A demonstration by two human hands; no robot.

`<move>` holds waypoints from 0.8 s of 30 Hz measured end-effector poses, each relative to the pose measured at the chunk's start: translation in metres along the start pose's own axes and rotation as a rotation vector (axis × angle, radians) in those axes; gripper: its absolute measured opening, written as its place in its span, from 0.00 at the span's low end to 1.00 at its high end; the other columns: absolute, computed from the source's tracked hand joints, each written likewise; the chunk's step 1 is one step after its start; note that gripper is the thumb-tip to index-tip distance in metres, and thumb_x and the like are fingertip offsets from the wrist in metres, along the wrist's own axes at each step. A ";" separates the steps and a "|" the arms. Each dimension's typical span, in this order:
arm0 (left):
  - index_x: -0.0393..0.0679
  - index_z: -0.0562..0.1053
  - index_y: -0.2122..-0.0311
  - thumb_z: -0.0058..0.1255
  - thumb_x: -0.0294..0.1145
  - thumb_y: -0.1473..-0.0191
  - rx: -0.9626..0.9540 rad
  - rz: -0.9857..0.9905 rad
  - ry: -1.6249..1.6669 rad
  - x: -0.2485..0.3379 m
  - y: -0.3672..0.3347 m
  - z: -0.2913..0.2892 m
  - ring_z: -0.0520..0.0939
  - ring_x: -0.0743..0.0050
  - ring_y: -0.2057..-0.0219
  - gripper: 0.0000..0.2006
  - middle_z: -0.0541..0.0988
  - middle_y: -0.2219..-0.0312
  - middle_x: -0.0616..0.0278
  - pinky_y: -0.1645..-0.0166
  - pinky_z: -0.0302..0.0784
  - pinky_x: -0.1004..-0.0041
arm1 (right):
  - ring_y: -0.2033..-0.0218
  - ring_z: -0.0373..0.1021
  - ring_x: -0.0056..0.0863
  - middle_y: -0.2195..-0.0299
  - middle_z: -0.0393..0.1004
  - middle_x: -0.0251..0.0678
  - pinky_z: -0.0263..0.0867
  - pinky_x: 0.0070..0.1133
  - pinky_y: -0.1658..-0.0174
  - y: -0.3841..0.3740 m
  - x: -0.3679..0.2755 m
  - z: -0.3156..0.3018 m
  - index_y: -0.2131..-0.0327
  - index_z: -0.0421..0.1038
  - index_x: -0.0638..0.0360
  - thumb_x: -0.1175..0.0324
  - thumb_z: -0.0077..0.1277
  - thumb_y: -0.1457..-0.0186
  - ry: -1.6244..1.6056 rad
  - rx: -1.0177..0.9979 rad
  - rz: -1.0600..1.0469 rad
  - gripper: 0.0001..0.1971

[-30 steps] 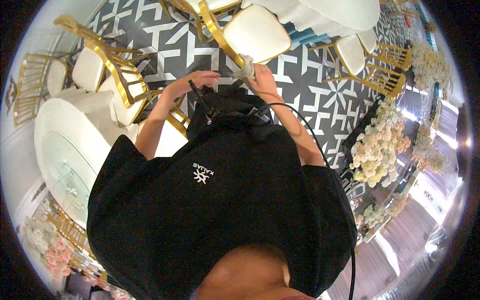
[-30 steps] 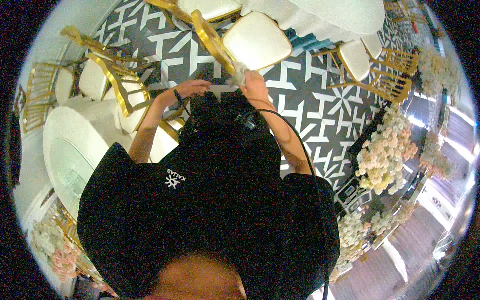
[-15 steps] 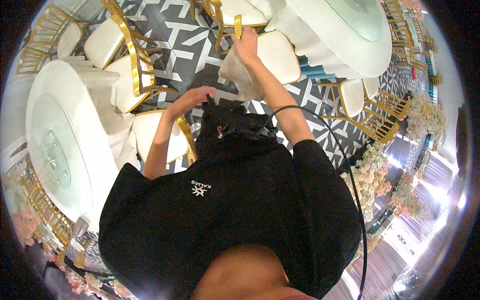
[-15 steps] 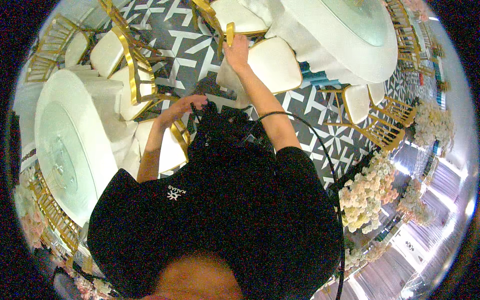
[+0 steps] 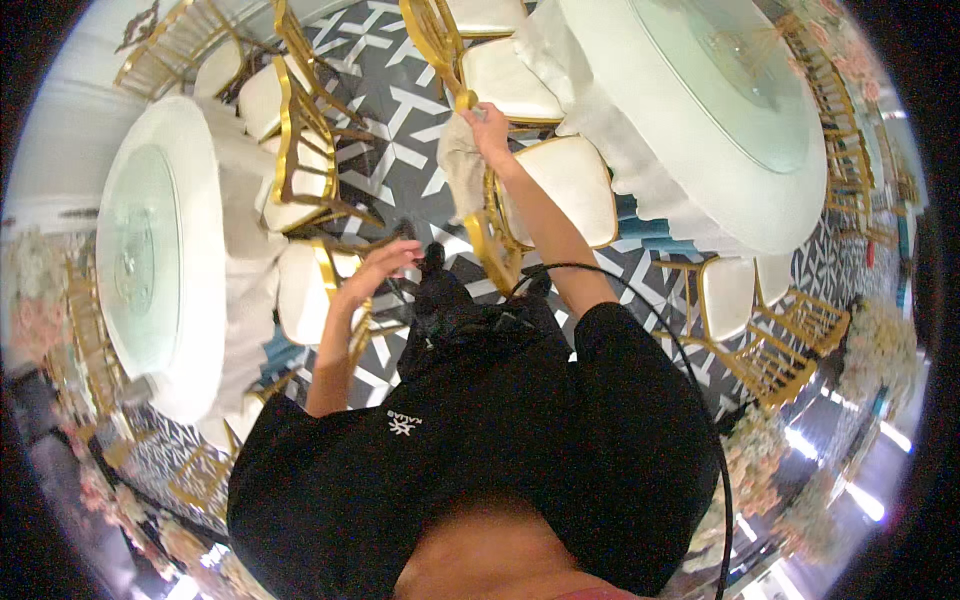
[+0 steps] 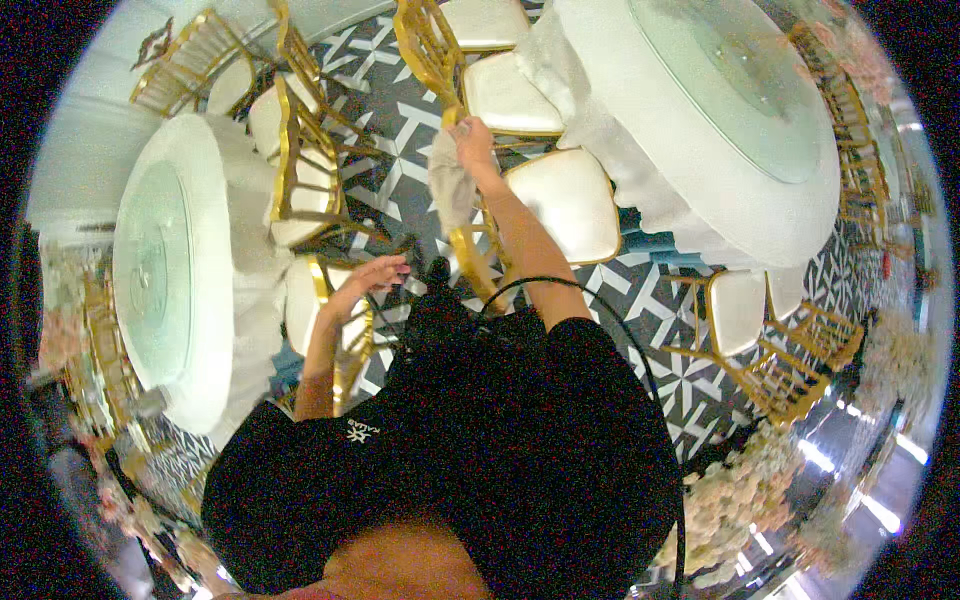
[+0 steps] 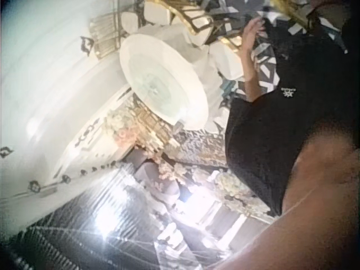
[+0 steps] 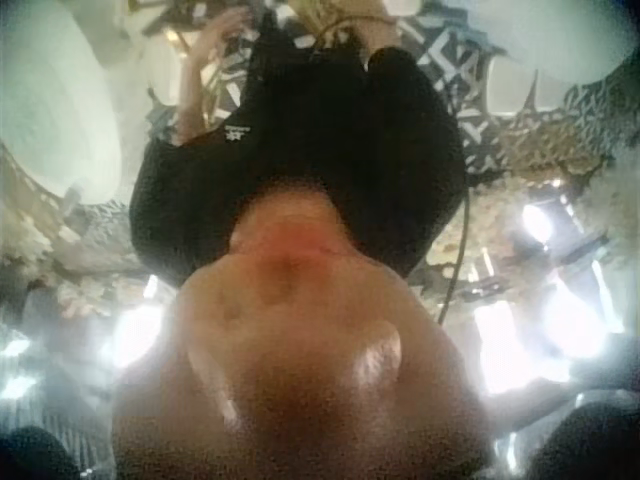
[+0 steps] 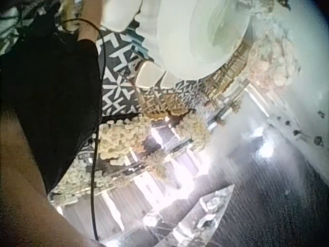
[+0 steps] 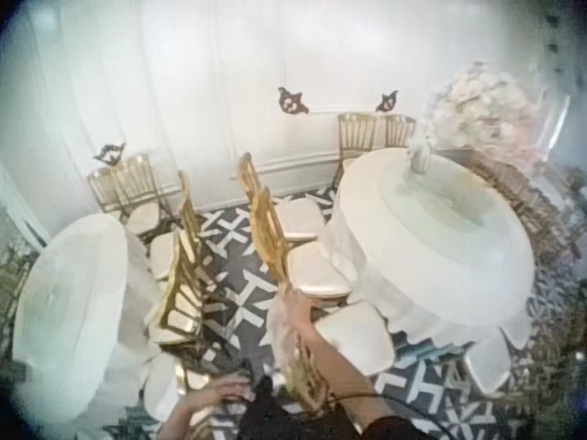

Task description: The person wipes the frame and seat of gold-colored chairs with a cloth and wipes the surface of a large round table.

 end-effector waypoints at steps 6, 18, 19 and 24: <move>0.44 0.66 0.48 0.42 0.50 0.46 0.252 -0.117 0.088 -0.021 0.010 0.036 0.72 0.70 0.54 0.25 0.73 0.54 0.63 0.48 0.64 0.66 | 0.57 0.68 0.24 0.58 0.72 0.37 0.64 0.22 0.52 0.102 0.028 -0.079 0.53 0.66 0.69 0.61 0.43 0.41 -0.859 -0.789 0.676 0.20; 0.32 0.58 0.45 0.50 0.49 0.52 0.500 0.283 -0.290 0.001 -0.099 0.033 0.68 0.54 0.49 0.36 0.68 0.52 0.44 0.45 0.60 0.68 | 0.67 0.71 0.26 0.65 0.73 0.33 0.68 0.23 0.61 0.125 0.071 -0.390 0.57 0.68 0.59 0.69 0.56 0.56 -0.671 -0.389 0.737 0.20; 0.32 0.56 0.44 0.51 0.50 0.53 0.610 0.259 -0.357 -0.003 -0.112 0.029 0.66 0.50 0.48 0.38 0.67 0.51 0.40 0.44 0.59 0.66 | 0.67 0.71 0.26 0.65 0.73 0.33 0.68 0.23 0.61 0.119 0.046 -0.403 0.57 0.68 0.59 0.69 0.56 0.56 -0.643 -0.393 0.745 0.20; 0.34 0.53 0.43 0.51 0.48 0.55 0.782 0.285 -0.407 0.012 -0.170 0.042 0.67 0.43 0.49 0.40 0.67 0.52 0.37 0.46 0.63 0.61 | 0.57 0.67 0.26 0.55 0.69 0.35 0.63 0.22 0.54 0.081 -0.034 -0.431 0.49 0.61 0.62 0.69 0.56 0.54 -0.457 -0.155 0.438 0.27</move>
Point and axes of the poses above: each hand's wrist, its own y-axis away from the middle knuckle, its own z-axis out of the palm, x = y × z, the point moved 2 cm from there along -y, towards the middle knuckle
